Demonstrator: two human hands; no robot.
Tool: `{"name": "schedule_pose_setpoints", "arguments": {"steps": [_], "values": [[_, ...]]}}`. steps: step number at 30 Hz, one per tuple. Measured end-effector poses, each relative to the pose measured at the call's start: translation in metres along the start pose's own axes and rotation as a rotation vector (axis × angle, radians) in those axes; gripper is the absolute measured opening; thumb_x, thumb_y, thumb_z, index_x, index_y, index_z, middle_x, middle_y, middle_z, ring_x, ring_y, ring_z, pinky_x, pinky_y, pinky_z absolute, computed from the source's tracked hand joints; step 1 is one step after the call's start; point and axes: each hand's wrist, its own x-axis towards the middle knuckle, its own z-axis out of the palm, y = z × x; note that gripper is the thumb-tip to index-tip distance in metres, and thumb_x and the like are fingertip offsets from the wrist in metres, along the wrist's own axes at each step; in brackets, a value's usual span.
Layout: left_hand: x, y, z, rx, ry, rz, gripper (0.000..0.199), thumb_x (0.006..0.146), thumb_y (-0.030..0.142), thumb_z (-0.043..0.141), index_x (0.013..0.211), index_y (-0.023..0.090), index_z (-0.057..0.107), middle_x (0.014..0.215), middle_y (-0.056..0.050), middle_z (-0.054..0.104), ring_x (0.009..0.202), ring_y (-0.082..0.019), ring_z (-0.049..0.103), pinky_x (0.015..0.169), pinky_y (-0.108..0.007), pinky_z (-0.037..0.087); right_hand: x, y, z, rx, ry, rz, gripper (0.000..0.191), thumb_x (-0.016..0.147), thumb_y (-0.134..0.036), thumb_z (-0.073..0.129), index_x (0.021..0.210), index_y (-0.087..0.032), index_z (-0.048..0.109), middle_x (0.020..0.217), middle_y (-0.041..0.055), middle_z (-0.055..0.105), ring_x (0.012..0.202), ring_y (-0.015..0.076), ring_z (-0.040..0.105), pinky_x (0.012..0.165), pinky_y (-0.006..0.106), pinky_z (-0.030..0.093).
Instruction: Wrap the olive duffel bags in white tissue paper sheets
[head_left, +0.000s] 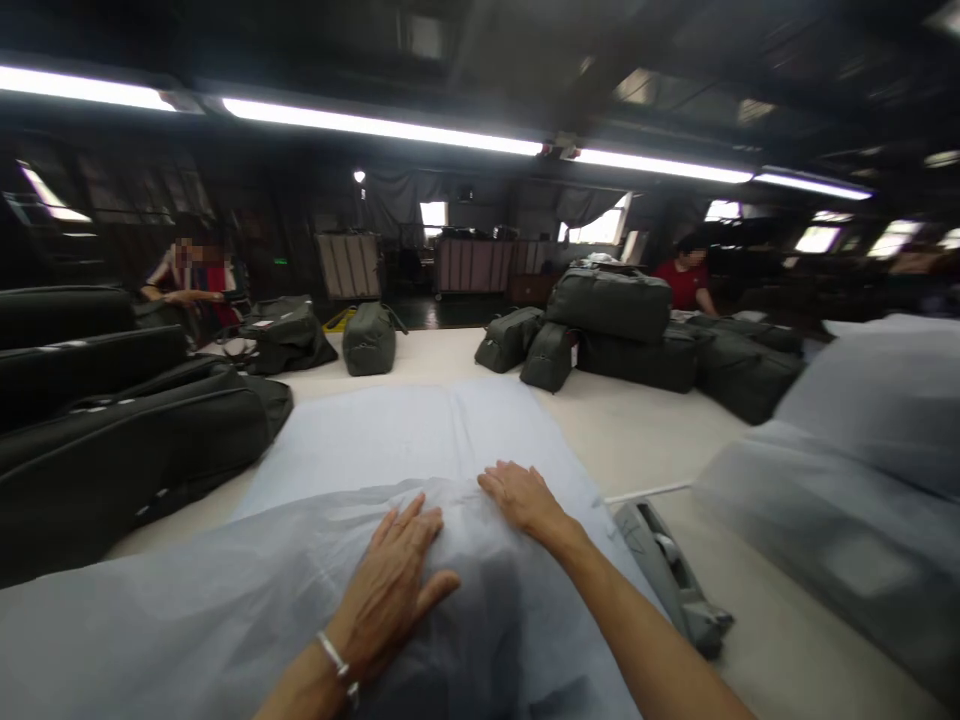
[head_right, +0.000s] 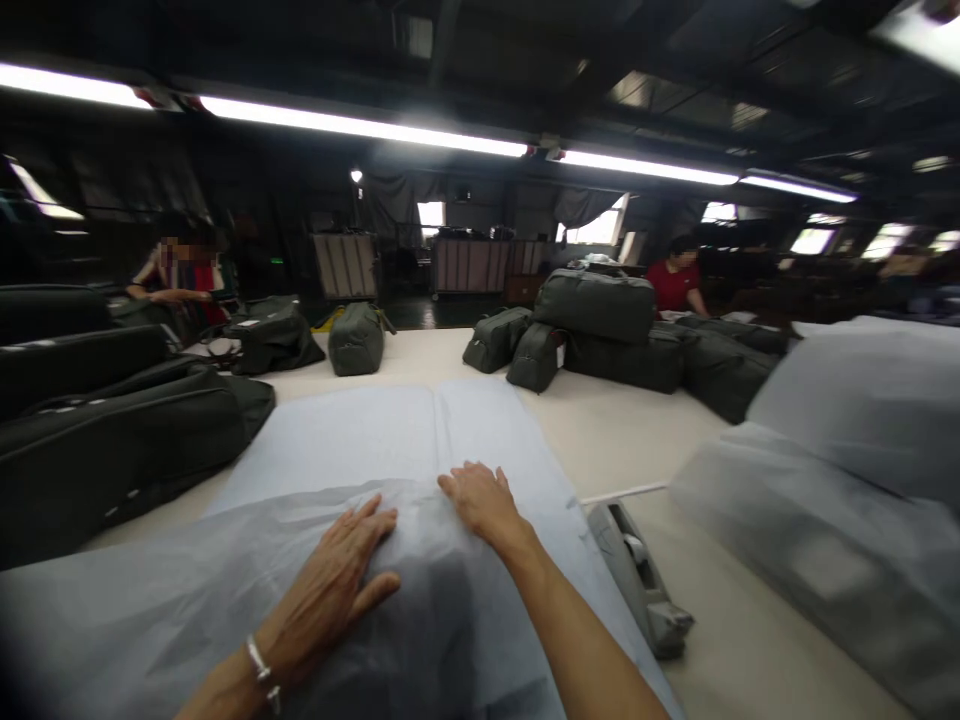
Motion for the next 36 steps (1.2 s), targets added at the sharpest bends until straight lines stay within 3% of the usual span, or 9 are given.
{"name": "schedule_pose_setpoints", "arguments": {"steps": [4,7,10,13,18,25,31,36], "values": [[0.003,-0.009,0.009,-0.018,0.066,0.051,0.043,0.093,0.054,0.050,0.118,0.021,0.059,0.124,-0.009,0.065,0.129,-0.032,0.049,0.101,-0.049,0.049,-0.062,0.077,-0.040,0.076,0.325,0.256,0.048,0.093,-0.052,0.032,0.116,-0.021,0.062,0.126,0.0056,0.064,0.120,0.0201,0.053,0.105,0.030,0.033],[0.004,-0.012,0.010,-0.023,0.103,0.072,0.044,0.094,0.057,0.044,0.116,0.023,0.062,0.128,-0.010,0.061,0.122,-0.031,0.054,0.098,-0.048,0.050,-0.129,0.153,-0.072,0.129,0.505,0.526,0.047,0.083,-0.055,0.040,0.100,-0.020,0.066,0.107,0.0097,0.070,0.109,0.0282,0.058,0.095,0.035,0.042],[0.004,-0.012,0.004,-0.026,0.117,0.029,0.044,0.093,0.059,0.044,0.115,0.026,0.063,0.123,-0.009,0.060,0.114,-0.028,0.058,0.095,-0.043,0.052,-0.176,0.220,-0.079,0.257,0.526,0.720,0.041,0.063,-0.059,0.057,0.072,-0.021,0.067,0.079,0.0082,0.071,0.093,0.0323,0.063,0.082,0.039,0.047],[0.005,-0.011,-0.002,-0.025,0.087,0.023,0.042,0.091,0.059,0.049,0.118,0.029,0.062,0.113,-0.005,0.062,0.104,-0.025,0.061,0.092,-0.040,0.053,-0.193,0.259,-0.059,0.484,0.454,0.791,0.049,0.050,-0.063,0.066,0.070,-0.019,0.070,0.074,0.0068,0.070,0.081,0.0279,0.065,0.073,0.037,0.049],[0.006,-0.013,-0.004,-0.020,0.058,0.026,0.039,0.091,0.057,0.050,0.119,0.032,0.062,0.114,-0.002,0.063,0.105,-0.024,0.060,0.092,-0.037,0.052,-0.184,0.284,-0.028,0.720,0.487,0.832,0.060,0.044,-0.064,0.070,0.084,-0.020,0.074,0.089,0.0056,0.072,0.088,0.0236,0.064,0.075,0.034,0.046],[0.005,-0.011,-0.007,-0.011,0.000,-0.001,0.042,0.092,0.058,0.048,0.120,0.030,0.062,0.113,-0.004,0.064,0.106,-0.025,0.061,0.092,-0.039,0.054,-0.177,0.294,-0.024,0.814,0.627,0.889,0.043,0.039,-0.051,0.074,0.068,-0.020,0.067,0.069,0.0032,0.068,0.081,0.0272,0.064,0.067,0.036,0.048],[0.009,-0.008,-0.011,0.000,-0.010,-0.016,0.042,0.092,0.058,0.045,0.117,0.030,0.064,0.111,-0.003,0.067,0.104,-0.024,0.063,0.091,-0.036,0.053,-0.209,0.285,-0.028,0.824,0.691,0.842,0.037,0.046,-0.050,0.073,0.068,-0.022,0.066,0.086,0.0056,0.073,0.106,0.0303,0.062,0.082,0.034,0.052],[0.006,-0.007,-0.007,0.095,-0.057,-0.027,0.044,0.094,0.058,0.044,0.123,0.029,0.060,0.120,-0.003,0.066,0.117,-0.029,0.058,0.107,-0.053,0.040,-0.236,0.286,-0.010,0.925,0.591,0.982,0.037,0.038,-0.048,0.074,0.063,-0.023,0.063,0.077,0.0097,0.072,0.095,0.0337,0.068,0.074,0.038,0.056]]}}
